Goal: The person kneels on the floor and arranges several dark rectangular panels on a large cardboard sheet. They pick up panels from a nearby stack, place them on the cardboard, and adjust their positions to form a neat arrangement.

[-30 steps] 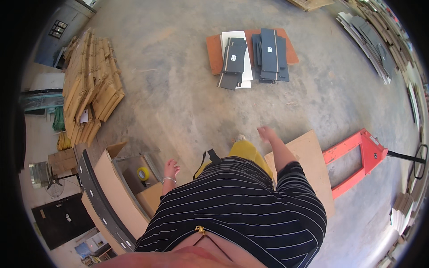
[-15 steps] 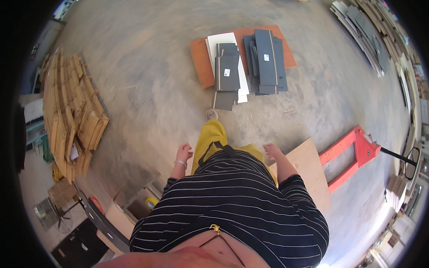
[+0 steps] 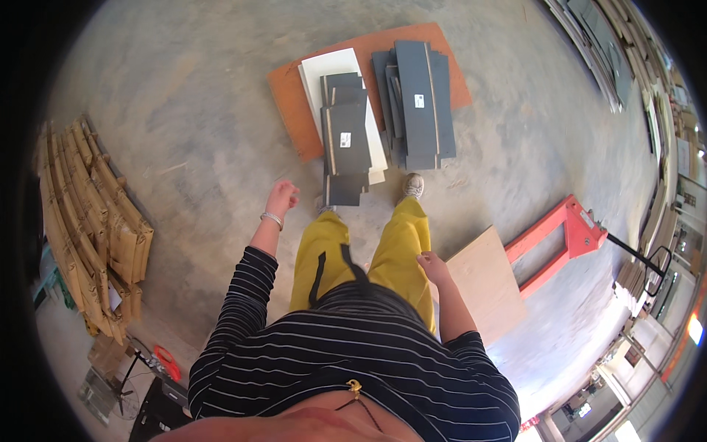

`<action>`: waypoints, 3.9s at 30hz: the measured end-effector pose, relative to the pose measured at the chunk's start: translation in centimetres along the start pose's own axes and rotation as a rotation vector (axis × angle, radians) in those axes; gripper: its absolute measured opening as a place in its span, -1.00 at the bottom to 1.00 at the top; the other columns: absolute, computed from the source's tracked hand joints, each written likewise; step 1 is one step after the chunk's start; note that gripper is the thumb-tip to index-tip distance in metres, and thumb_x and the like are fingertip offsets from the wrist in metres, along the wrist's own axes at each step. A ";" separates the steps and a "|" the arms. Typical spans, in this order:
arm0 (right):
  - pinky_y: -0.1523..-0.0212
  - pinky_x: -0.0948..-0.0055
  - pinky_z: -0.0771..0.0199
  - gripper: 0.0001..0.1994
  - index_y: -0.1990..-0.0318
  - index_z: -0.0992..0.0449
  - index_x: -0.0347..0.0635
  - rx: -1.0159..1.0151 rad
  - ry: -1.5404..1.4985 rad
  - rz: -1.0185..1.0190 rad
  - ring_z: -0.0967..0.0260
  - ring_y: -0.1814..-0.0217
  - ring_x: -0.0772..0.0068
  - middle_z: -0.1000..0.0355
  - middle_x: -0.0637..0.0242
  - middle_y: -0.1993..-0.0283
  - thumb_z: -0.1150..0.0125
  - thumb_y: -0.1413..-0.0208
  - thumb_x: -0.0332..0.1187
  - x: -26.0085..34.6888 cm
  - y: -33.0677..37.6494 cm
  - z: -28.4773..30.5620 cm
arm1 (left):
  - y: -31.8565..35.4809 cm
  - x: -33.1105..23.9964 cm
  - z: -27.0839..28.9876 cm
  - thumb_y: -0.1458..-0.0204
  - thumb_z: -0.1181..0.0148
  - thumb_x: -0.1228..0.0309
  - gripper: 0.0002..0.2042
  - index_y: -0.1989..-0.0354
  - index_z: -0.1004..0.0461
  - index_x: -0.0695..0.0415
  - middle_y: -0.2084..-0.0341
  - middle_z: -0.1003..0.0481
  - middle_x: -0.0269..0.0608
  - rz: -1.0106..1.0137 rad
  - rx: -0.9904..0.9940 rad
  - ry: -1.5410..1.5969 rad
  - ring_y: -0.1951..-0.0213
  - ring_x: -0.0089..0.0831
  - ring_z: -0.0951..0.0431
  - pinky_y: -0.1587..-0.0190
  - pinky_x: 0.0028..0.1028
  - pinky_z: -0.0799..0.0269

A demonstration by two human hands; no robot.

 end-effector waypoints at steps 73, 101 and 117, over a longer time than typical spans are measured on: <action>0.06 0.43 -0.29 -0.37 0.00 -0.31 -0.37 -0.327 -0.732 0.278 -0.30 0.05 0.34 -0.36 0.17 0.09 0.23 -0.15 0.12 6.6 -41.8 29.4 | -20.4 -1.3 -35.2 0.18 -0.28 0.06 -0.25 -0.05 -0.15 0.39 0.15 -0.39 0.00 -0.022 -0.296 0.198 0.11 -0.33 -0.41 0.03 -0.46 -0.28; -0.06 0.28 -0.24 -0.37 -0.16 -0.09 -0.35 0.628 -0.454 0.607 -0.17 -0.12 0.18 -0.15 0.10 -0.14 0.18 -0.15 0.05 16.9 -5.7 34.1 | 29.4 -5.6 -32.1 0.34 -0.16 -0.29 -0.03 0.02 -0.25 0.50 0.13 -0.39 0.21 0.019 -0.725 0.433 0.10 -0.12 -0.45 0.02 -0.37 -0.30; 0.12 0.32 -0.39 -0.35 0.04 -0.25 -0.48 1.146 -0.024 0.542 -0.35 0.13 0.25 -0.34 0.11 0.11 -0.01 -0.06 0.08 31.8 -14.0 51.4 | 35.1 -26.6 -58.9 0.22 -0.11 -0.21 -0.21 0.12 -0.38 0.42 0.25 -0.48 0.04 0.343 -1.322 0.705 0.25 -0.24 -0.52 0.14 -0.38 -0.37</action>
Point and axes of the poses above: each hand's wrist, its own y-axis away from the middle knuckle, its own z-axis out of the back of the hand, x = y × z, the point moved 8 cm from there along -y, towards the middle knuckle
